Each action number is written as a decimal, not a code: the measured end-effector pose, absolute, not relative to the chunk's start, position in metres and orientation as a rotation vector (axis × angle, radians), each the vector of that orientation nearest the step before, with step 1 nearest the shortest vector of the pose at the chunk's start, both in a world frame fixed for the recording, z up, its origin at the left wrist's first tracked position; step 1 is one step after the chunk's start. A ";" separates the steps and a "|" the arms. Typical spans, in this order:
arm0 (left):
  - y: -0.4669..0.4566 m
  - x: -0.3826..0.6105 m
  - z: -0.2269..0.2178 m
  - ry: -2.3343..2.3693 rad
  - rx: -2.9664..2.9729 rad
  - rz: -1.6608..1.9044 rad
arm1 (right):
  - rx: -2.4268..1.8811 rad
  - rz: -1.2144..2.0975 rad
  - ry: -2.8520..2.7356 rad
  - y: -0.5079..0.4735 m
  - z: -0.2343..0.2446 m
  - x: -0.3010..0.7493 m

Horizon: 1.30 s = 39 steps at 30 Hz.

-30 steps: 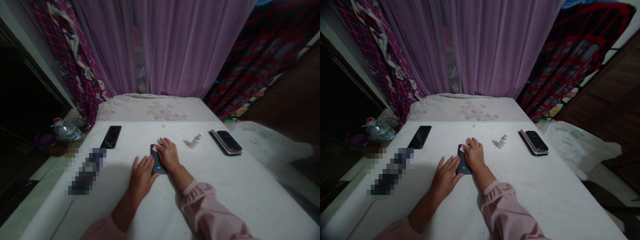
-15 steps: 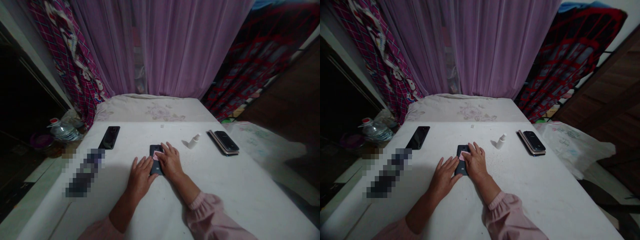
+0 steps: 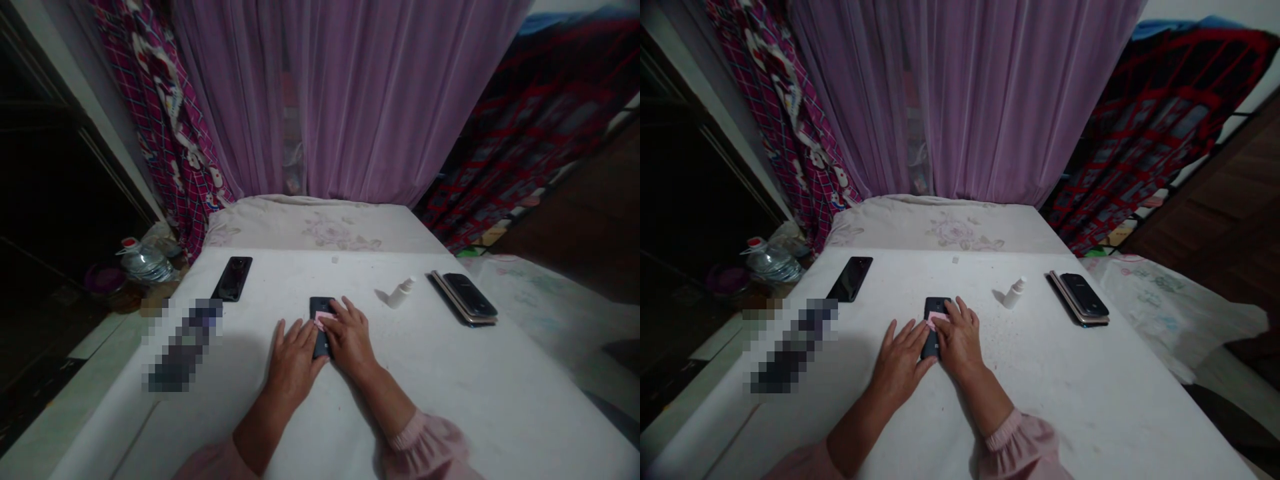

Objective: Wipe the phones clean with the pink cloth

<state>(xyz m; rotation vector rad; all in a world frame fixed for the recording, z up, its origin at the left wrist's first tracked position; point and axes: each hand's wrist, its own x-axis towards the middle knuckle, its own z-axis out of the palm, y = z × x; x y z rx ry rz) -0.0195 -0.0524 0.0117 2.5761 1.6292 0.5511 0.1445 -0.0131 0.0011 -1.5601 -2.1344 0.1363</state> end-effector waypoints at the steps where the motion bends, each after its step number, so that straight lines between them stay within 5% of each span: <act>1: -0.052 -0.020 0.012 1.628 2.572 0.544 | -1.559 0.137 -2.140 -0.015 0.000 0.147; 39: -0.055 -0.017 0.009 1.647 2.574 0.602 | -1.800 0.036 -1.921 0.021 0.005 0.142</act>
